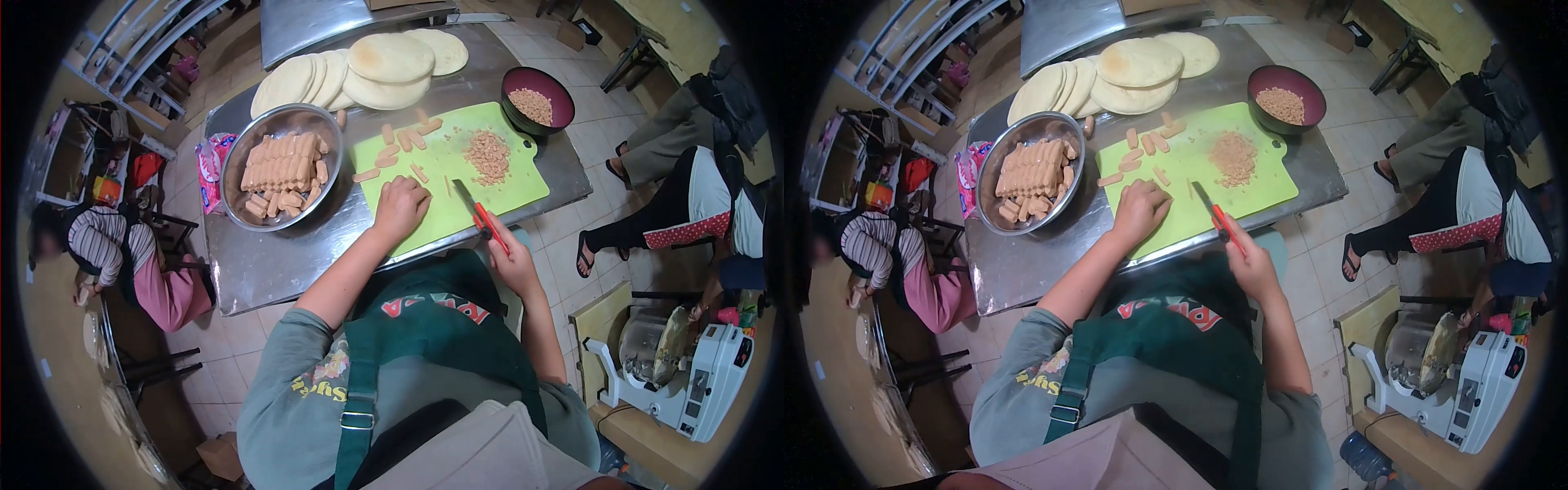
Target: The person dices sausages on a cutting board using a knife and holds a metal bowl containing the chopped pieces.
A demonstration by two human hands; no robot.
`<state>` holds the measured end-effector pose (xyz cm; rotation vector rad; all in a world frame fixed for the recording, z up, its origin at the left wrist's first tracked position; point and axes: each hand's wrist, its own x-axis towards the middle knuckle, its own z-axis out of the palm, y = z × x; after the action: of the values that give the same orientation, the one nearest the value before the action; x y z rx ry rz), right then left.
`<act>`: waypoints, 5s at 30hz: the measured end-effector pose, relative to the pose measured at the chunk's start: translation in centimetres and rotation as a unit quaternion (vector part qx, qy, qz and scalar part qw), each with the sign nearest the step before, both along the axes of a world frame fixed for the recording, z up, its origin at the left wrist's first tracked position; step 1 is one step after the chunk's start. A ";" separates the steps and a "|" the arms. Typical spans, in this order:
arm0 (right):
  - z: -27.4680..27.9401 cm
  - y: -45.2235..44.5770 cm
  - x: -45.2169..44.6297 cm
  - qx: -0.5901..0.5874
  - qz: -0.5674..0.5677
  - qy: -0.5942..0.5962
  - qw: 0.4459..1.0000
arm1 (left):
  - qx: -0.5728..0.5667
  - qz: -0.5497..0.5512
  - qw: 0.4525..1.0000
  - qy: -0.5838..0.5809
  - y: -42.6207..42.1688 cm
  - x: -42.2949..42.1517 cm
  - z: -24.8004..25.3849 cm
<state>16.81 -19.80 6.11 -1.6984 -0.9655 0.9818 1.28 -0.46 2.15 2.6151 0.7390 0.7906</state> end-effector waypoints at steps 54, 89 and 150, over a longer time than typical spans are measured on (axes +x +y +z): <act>-1.5 0.6 1.0 0.029 -0.013 -0.052 0.998 | -0.305 0.014 0.951 0.050 6.3 -0.4 2.5; -0.5 0.6 0.7 0.040 -0.025 -0.079 0.996 | -0.205 -0.074 0.973 0.070 5.6 -0.2 2.1; -1.6 0.4 0.9 0.045 -0.022 -0.032 0.998 | -0.011 0.082 0.995 -0.048 5.0 -2.6 0.4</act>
<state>17.74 -19.39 4.53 -1.6775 -0.9938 0.8476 -1.34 4.52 2.59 2.5006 0.9382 0.9423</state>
